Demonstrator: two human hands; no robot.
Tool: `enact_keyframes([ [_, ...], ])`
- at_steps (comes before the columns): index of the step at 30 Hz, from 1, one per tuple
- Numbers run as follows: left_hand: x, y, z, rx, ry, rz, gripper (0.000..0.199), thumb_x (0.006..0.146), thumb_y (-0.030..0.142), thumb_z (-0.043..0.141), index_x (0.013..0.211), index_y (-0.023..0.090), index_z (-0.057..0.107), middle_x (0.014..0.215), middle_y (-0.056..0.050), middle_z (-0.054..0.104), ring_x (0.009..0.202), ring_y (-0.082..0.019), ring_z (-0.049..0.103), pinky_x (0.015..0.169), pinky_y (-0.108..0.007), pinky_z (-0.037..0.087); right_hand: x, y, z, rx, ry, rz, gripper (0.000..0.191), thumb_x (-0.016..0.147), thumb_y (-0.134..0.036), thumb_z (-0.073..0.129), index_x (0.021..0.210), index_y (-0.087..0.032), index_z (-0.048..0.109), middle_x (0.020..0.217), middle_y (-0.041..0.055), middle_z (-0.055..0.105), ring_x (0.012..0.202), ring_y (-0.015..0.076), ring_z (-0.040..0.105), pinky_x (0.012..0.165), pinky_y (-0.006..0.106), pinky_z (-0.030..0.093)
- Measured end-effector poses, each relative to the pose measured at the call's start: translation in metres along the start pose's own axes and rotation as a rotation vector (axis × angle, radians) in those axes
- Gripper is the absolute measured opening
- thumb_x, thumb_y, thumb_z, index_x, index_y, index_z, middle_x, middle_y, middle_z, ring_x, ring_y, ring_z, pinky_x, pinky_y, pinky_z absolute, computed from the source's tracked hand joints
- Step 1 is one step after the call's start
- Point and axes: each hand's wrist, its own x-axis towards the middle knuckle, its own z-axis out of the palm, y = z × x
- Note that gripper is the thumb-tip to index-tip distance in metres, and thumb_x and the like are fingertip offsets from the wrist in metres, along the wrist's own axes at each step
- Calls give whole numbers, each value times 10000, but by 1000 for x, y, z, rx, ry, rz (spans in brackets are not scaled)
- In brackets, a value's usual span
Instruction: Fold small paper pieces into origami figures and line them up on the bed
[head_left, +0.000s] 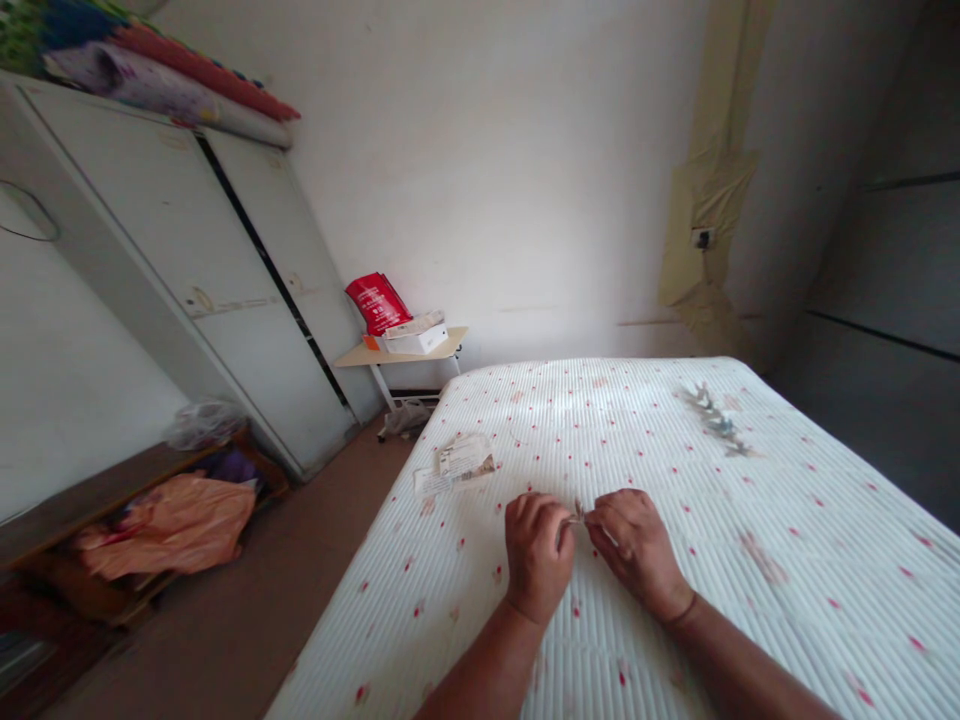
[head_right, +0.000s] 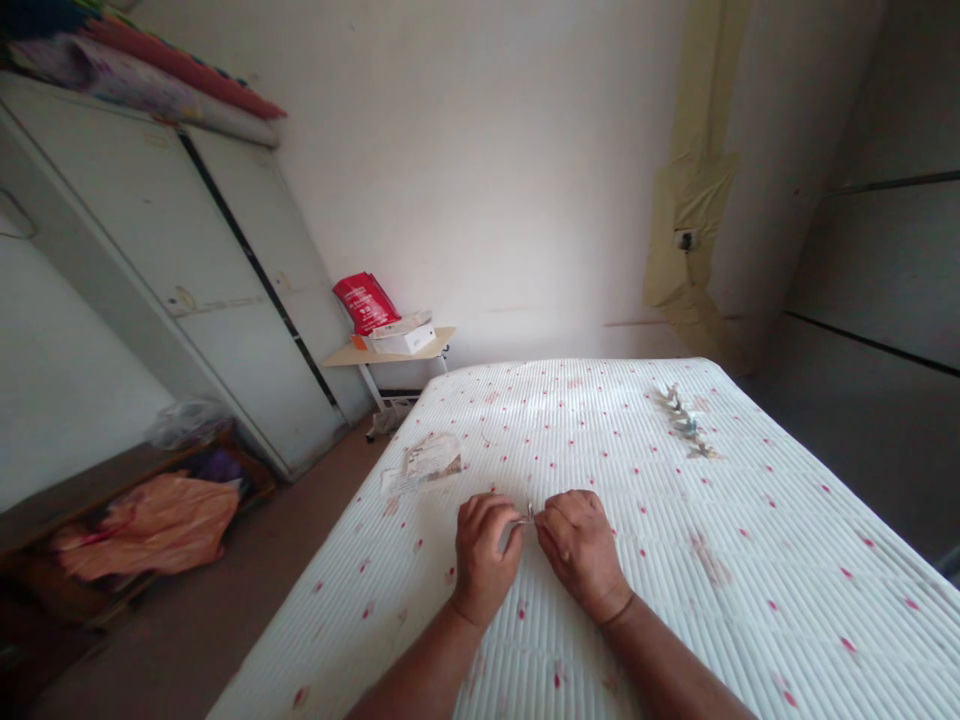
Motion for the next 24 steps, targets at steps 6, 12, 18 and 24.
enact_keyframes([
  [6, -2, -3, 0, 61, 34, -20, 142, 694, 63, 565, 664, 202, 551, 763, -31, 585, 773, -186, 518, 739, -354, 377, 1, -3, -3, -32, -1, -25, 232, 848, -172, 446, 669, -188, 593, 664, 28, 573, 698, 157, 485, 693, 309, 320],
  [12, -2, -5, 3, 73, 74, -43, 167, 685, 59, 566, 597, 194, 520, 694, -15, 568, 722, -169, 517, 697, -324, 377, 1, -5, -2, -49, -13, -38, 232, 847, -149, 438, 675, -182, 590, 640, 29, 559, 672, 156, 463, 678, 312, 305],
  [18, -3, -6, 7, -38, 157, -89, 170, 674, 22, 543, 650, 190, 523, 692, -1, 568, 728, -158, 517, 715, -313, 391, 0, -6, 1, -63, -42, -47, 228, 843, -137, 441, 676, -177, 590, 635, 24, 549, 667, 148, 460, 685, 310, 301],
  [24, -2, -5, 7, 12, 90, -106, 156, 672, 41, 565, 668, 193, 532, 689, -7, 571, 736, -176, 518, 715, -327, 386, 0, -4, 0, -77, -5, -45, 221, 849, -148, 443, 701, -184, 605, 645, 23, 562, 675, 148, 471, 689, 304, 301],
])
